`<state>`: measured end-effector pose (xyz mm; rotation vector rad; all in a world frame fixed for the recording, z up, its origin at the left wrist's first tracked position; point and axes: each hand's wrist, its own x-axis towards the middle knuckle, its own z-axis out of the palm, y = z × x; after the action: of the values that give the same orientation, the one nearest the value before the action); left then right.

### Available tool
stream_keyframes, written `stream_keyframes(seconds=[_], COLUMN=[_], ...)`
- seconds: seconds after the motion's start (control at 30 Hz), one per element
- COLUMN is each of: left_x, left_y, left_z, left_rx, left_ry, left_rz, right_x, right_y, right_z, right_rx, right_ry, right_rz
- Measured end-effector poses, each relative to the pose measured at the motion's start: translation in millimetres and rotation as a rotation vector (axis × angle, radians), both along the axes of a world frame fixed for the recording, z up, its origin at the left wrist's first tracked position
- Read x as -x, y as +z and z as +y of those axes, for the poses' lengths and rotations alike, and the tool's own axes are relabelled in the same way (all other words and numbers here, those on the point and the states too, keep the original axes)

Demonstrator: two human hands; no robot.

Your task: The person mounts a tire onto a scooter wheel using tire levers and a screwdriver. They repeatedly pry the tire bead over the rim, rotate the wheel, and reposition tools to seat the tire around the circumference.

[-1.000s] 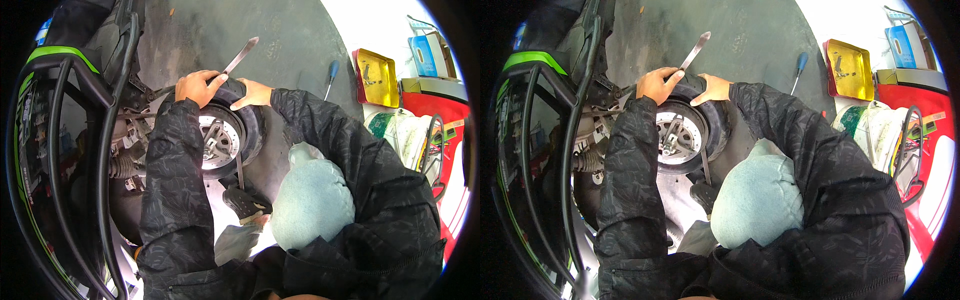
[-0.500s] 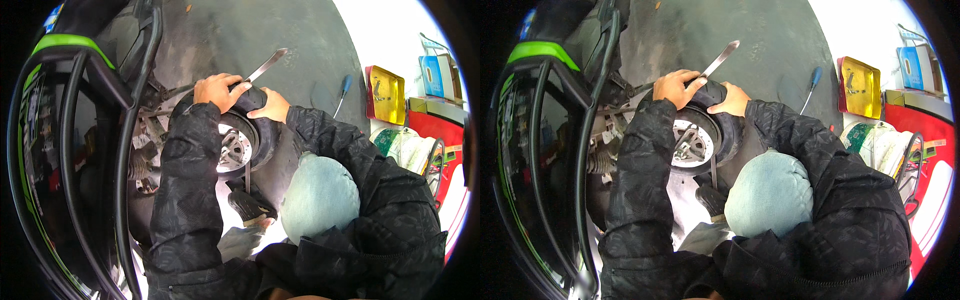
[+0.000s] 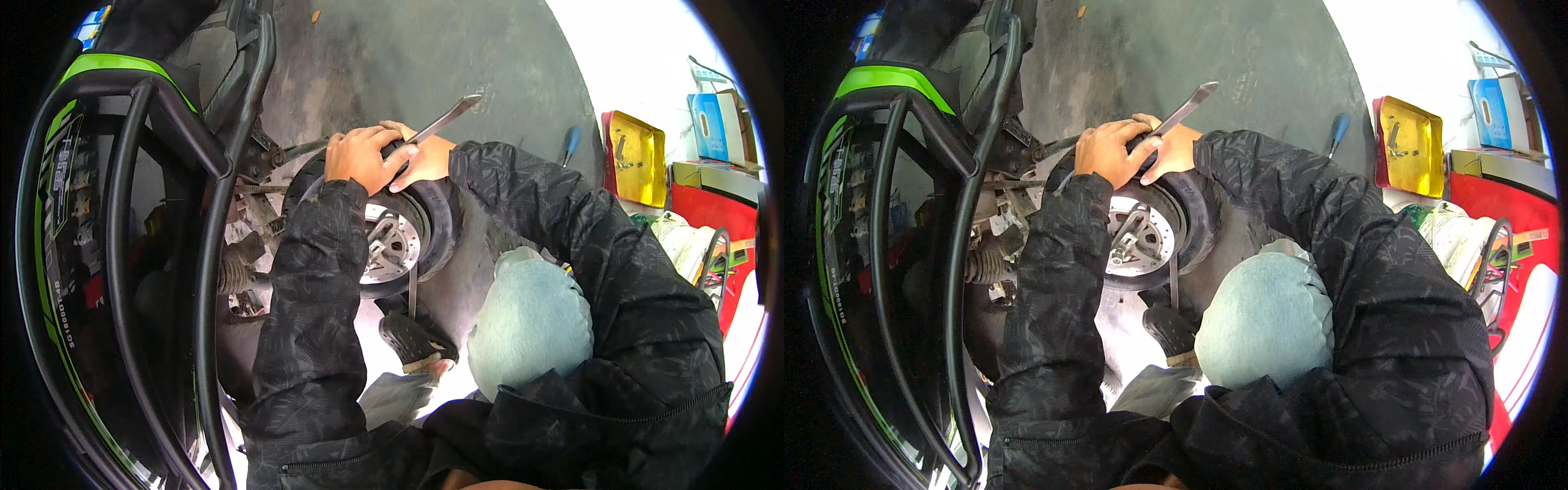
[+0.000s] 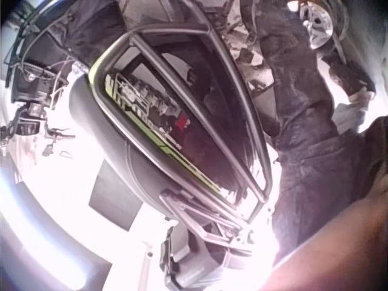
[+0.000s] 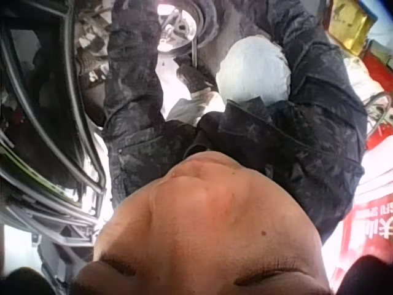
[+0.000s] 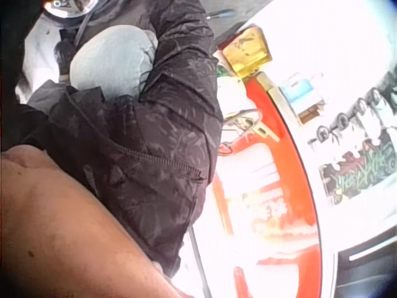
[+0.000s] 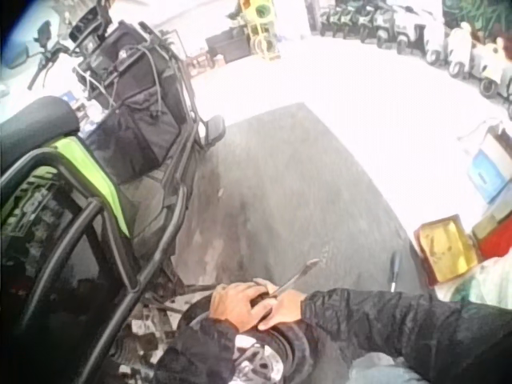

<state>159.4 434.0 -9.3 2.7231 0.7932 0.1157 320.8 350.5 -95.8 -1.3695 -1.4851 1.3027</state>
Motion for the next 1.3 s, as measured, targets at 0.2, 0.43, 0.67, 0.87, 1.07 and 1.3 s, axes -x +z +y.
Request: stream_keyframes(seconds=[0.2, 0.43, 0.67, 0.87, 1.07, 1.3], left_x=[-5.3, -7.9, -7.4, -4.4, -2.6, -1.3], left_y=[5.2, 11.8, 3.5, -6.5, -1.4, -1.5], left_z=[-1.7, 3.2, 0.4, 7.5, 6.9, 6.1], left_rx=[0.017, 0.066, 0.029, -0.045, -0.005, -0.007], left_ry=[0.013, 0.042, -0.012, -0.120, -0.084, -0.114], left_rz=[0.025, 0.090, 0.221, 0.153, 0.193, 0.172], right_x=[3.8, 9.1, -72.2, -180.1, -97.2, -36.0], right_y=[-7.6, -1.3, 6.6, -16.3, -49.3, -85.9], right_z=[-6.7, -3.4, -105.4, -340.0, -417.5, -452.9], right_rx=[-0.023, 0.006, 0.234, 0.563, 1.131, 1.303], right_ry=[-0.114, -0.091, -0.551, -1.194, -0.630, -0.744], right_rz=[0.027, 0.011, 0.230, -0.756, -0.765, -0.439])
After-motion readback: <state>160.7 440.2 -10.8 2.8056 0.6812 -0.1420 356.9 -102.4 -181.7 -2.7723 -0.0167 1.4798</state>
